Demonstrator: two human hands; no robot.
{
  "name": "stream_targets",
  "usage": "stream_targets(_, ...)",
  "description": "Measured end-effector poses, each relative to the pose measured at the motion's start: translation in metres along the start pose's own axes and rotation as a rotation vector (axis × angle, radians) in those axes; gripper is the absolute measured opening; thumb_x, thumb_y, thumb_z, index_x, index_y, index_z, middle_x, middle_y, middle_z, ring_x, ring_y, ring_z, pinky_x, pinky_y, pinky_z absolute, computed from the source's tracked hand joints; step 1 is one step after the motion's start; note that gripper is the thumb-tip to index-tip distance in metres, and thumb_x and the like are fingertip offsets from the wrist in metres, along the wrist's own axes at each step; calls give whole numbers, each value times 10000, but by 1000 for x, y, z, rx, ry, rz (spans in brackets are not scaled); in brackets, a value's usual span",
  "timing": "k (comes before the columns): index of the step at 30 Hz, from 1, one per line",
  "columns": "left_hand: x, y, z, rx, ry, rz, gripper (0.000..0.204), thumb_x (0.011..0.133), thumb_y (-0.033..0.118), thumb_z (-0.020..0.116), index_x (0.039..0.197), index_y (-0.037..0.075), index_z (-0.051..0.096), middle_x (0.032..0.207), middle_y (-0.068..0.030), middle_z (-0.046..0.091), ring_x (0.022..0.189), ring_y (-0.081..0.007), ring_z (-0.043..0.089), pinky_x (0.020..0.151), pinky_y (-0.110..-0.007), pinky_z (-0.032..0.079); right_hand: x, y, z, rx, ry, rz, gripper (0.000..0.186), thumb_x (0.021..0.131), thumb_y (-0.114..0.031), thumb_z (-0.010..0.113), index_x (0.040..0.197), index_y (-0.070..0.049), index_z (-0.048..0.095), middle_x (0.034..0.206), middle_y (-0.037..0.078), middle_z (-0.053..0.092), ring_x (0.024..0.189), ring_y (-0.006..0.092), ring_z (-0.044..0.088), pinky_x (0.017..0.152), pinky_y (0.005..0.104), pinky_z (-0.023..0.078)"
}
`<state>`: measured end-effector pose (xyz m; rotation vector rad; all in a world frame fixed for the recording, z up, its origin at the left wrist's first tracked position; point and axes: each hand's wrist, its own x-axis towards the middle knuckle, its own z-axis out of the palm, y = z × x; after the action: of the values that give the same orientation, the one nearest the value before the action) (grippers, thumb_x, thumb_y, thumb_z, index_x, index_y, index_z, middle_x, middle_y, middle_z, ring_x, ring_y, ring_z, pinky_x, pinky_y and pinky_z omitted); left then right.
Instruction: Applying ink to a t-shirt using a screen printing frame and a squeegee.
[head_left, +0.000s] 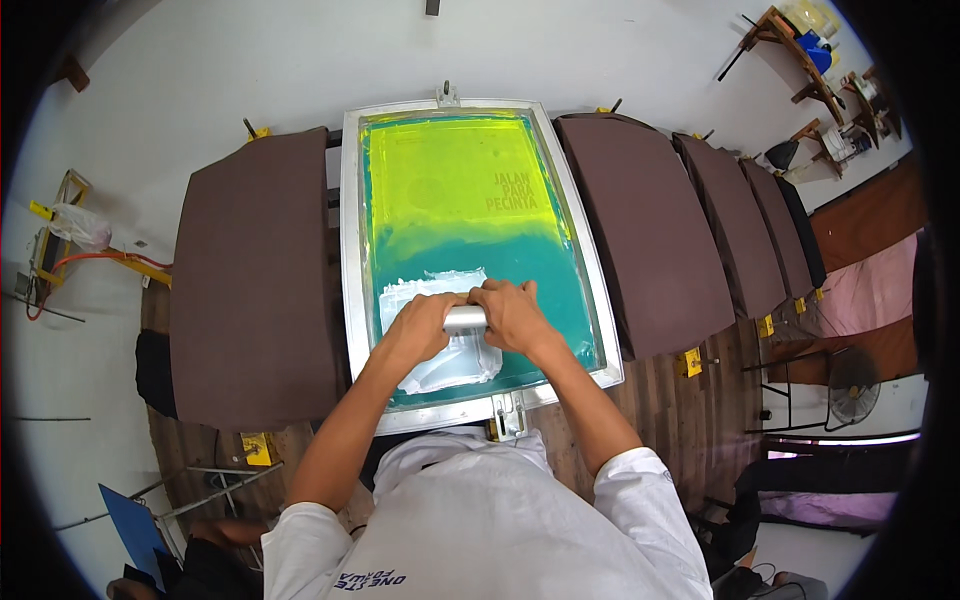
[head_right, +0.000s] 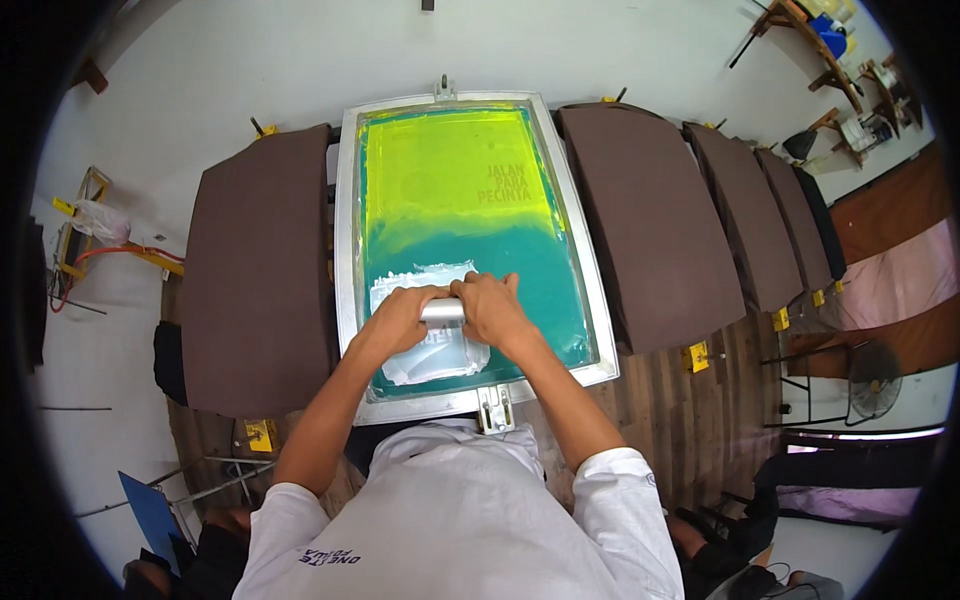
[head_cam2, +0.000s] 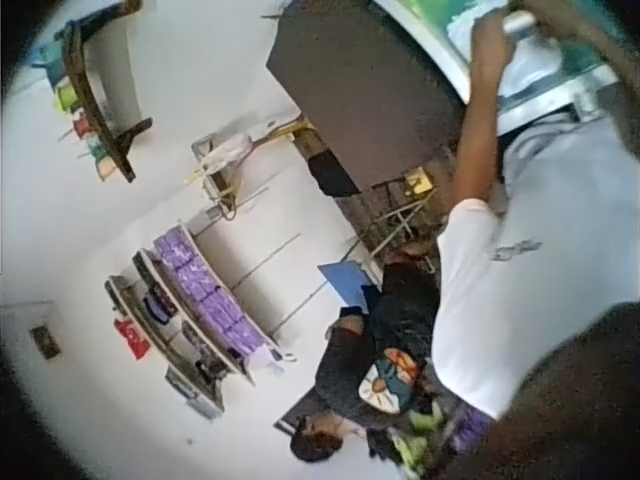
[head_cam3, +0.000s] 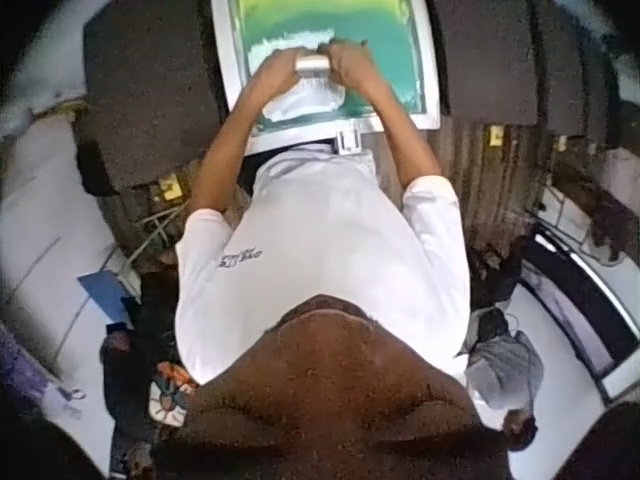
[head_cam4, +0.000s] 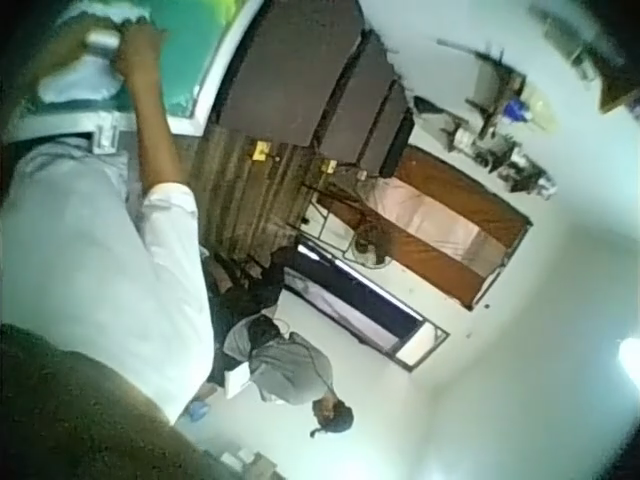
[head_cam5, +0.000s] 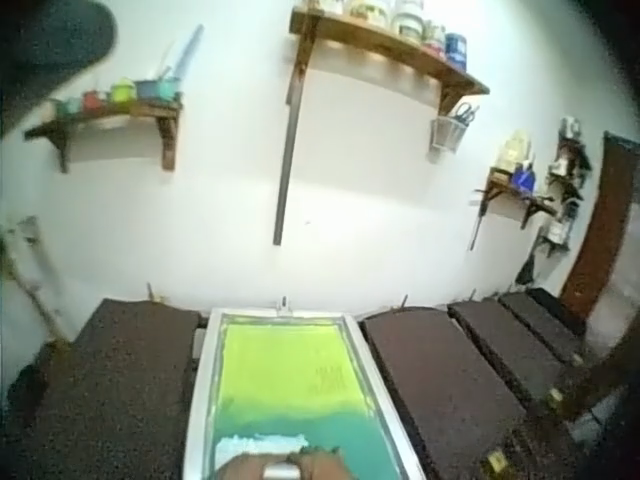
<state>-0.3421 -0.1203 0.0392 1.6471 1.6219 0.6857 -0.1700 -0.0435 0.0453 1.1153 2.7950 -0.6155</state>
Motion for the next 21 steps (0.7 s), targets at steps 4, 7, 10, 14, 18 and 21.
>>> stream_targets(4,-19,-1,8,57,-63,32,479,686,-100,587,1123,68,691,957,-224,695,898,-417,657,823,-474,519,-25,-11,7,63,19,9,383,623,-13,686,995,-108,680,948,93,643,930,325,631,773,487,381)
stream_targets(7,-39,6,13,70,-115,90,477,667,-106,600,1101,67,696,948,-206,701,907,-394,661,835,-455,512,-53,-22,17,121,25,37,369,607,-10,678,969,-80,678,930,107,643,924,334,624,770,488,380)
stream_targets(10,-63,21,17,128,-153,83,526,656,-124,620,1137,77,692,1028,-163,707,933,-344,659,947,-486,444,-80,-37,18,144,19,53,397,608,-28,706,1000,-83,686,931,93,646,931,324,620,788,476,376)
stream_targets(14,-80,21,15,148,-173,87,534,652,-107,624,1142,88,702,996,-167,710,914,-336,663,926,-458,445,-90,-45,15,158,-52,42,408,621,-20,691,1024,-85,695,932,100,655,914,324,628,776,462,339)
stream_targets(18,-71,17,-2,177,-177,77,405,640,-26,654,1020,88,737,861,-166,712,856,-345,661,872,-422,466,-67,-44,3,177,-139,-4,391,638,-5,626,1016,-78,693,928,133,664,915,336,631,767,468,309)
stream_targets(21,-59,15,-15,197,-62,28,331,670,-41,608,963,64,720,855,-172,706,822,-369,647,880,-432,460,-45,-46,-8,164,-47,-33,408,634,-5,630,1029,-83,694,938,120,659,924,329,629,783,470,315)
